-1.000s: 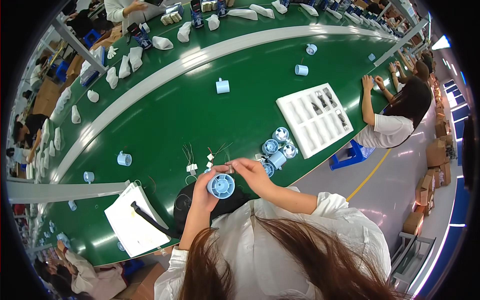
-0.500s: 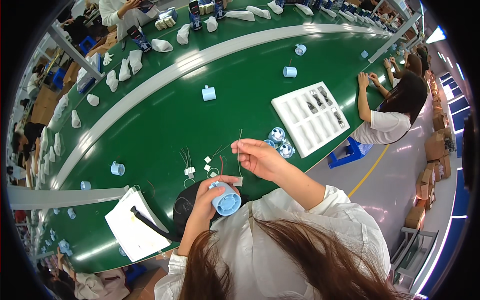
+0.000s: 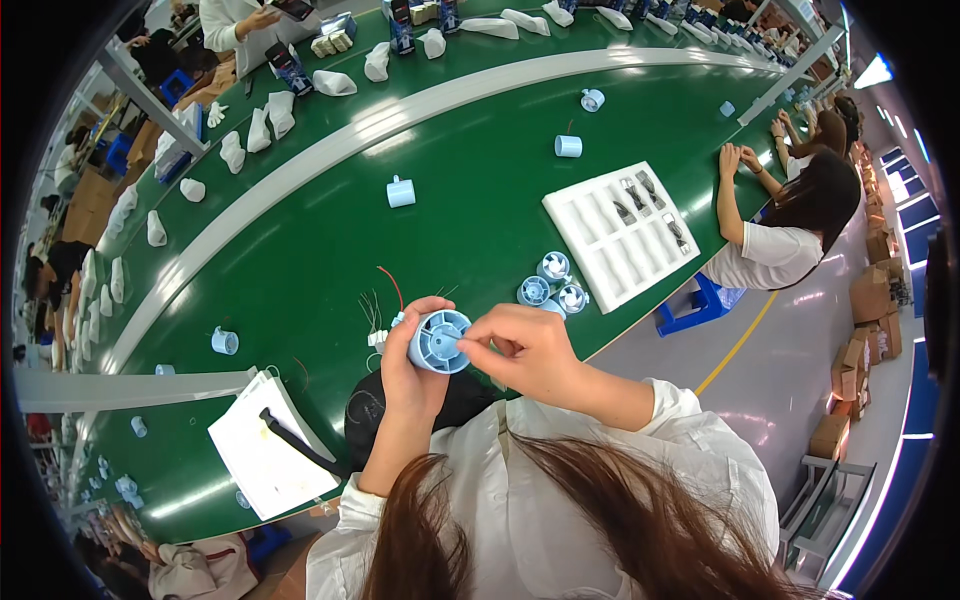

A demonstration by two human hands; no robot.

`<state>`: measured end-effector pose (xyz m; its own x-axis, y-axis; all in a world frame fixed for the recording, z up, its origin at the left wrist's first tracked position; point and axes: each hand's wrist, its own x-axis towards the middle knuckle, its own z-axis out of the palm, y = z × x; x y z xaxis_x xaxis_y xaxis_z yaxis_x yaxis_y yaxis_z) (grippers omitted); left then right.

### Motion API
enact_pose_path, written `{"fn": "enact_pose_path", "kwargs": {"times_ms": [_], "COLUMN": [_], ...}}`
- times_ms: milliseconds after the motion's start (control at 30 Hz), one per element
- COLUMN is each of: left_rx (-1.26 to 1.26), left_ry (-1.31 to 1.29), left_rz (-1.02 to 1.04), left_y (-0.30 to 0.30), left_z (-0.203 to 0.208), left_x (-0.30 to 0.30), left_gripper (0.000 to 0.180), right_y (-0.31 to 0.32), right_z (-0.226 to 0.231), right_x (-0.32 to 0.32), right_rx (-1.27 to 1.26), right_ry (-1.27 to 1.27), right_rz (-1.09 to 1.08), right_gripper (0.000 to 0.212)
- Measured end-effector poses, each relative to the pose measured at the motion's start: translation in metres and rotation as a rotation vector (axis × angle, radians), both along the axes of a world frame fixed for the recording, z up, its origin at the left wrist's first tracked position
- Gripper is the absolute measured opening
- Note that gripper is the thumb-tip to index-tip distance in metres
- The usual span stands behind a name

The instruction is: Assemble small blue electronic components on a manufacturing assembly line.

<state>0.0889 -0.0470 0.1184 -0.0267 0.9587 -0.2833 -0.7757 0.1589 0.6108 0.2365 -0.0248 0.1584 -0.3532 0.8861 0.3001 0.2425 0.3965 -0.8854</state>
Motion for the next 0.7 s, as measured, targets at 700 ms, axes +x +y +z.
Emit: {"fn": "enact_pose_path", "kwargs": {"times_ms": [700], "left_rx": [0.086], "left_ry": [0.15], "left_rz": [0.012], "left_y": [-0.012], "left_z": [0.01], "left_x": [0.007], "left_gripper": [0.037], "right_y": [0.002], "right_z": [0.0], "right_x": [-0.002], "right_rx": [0.38], "right_ry": [-0.077], "right_rz": [0.108], "right_gripper": [0.011]}}
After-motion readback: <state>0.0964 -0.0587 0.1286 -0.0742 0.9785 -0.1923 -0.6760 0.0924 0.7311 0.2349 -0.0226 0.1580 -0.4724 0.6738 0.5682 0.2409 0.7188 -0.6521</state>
